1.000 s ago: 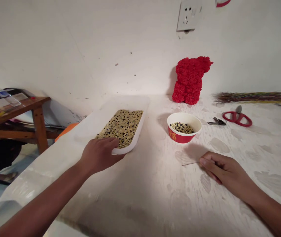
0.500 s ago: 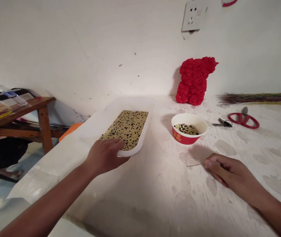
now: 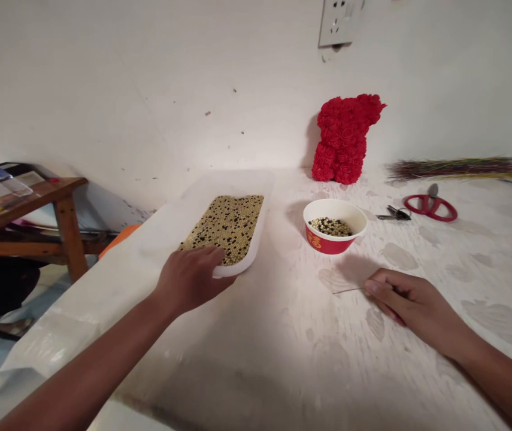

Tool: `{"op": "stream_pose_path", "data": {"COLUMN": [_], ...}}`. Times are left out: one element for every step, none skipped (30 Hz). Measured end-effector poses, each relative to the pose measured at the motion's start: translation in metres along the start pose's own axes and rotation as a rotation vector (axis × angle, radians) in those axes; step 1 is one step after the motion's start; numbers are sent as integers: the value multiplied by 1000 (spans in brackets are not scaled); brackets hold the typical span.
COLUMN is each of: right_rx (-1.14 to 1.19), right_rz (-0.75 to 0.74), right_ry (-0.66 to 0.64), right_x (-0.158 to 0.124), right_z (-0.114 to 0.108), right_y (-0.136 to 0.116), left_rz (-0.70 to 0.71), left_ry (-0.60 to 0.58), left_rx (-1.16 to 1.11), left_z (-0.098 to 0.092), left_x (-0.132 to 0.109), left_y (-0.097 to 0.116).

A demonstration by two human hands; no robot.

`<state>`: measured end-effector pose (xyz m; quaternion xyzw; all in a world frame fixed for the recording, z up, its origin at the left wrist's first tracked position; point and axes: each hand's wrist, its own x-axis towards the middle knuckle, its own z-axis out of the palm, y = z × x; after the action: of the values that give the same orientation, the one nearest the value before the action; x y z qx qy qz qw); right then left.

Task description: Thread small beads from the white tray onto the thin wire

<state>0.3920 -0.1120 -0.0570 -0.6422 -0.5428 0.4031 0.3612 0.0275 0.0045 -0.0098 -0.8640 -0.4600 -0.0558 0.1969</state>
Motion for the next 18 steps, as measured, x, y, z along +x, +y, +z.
{"op": "stream_pose_path", "data": {"right_rx": [2, 4, 4, 4, 3, 1, 2, 5, 10, 18, 26, 35, 46, 59, 73, 86, 95, 101], "right_rz": [-6, -14, -23, -29, -32, -33, -33, -32, -35, -41, -48, -55, -60, -64, -65, -66, -67, -68], "right_ry": [-13, -24, -31, -33, -32, -29, -25, -23, -25, -26, -30, -31, -32, -31, -30, -29, -31, -34], "right_x": [0, 1, 1, 1, 1, 1, 1, 1, 1, 1, 2, 2, 3, 3, 3, 3, 3, 3], "right_z": [0, -1, -1, -2, -2, -2, -2, -2, -2, -2, -2, -1, -1, -1, 0, 0, 0, 0], "right_y": [1, 1, 2, 2, 2, 2, 2, 1, 0, -1, -1, -2, -3, -3, -3, -3, -3, -3], "left_rz": [1, -1, -8, -18, -25, -26, -21, -8, 9, 24, 33, 33, 30, 26, 22, 19, 16, 15], "left_ry": [-3, -8, -14, -20, -26, -25, -12, 7, 29, 55, 73, 81, 81, 74, 66, 59, 56, 57], "left_rx": [1, 3, 4, 3, 2, 0, -2, -3, -3, -2, -3, -3, -1, 0, -1, -3, -8, -13], "left_z": [0, 0, 0, 0, 1, 2, 3, 4, 5, 6, 7, 9, 10, 11, 11, 12, 12, 12], "left_x": [1, 2, 3, 5, 7, 8, 8, 8, 7, 6, 5, 4, 4, 5, 5, 6, 5, 5], "left_y": [0, 1, 1, 1, 1, 1, 1, 0, 0, -1, -2, -4, -5, -5, -6, -6, -6, -6]}}
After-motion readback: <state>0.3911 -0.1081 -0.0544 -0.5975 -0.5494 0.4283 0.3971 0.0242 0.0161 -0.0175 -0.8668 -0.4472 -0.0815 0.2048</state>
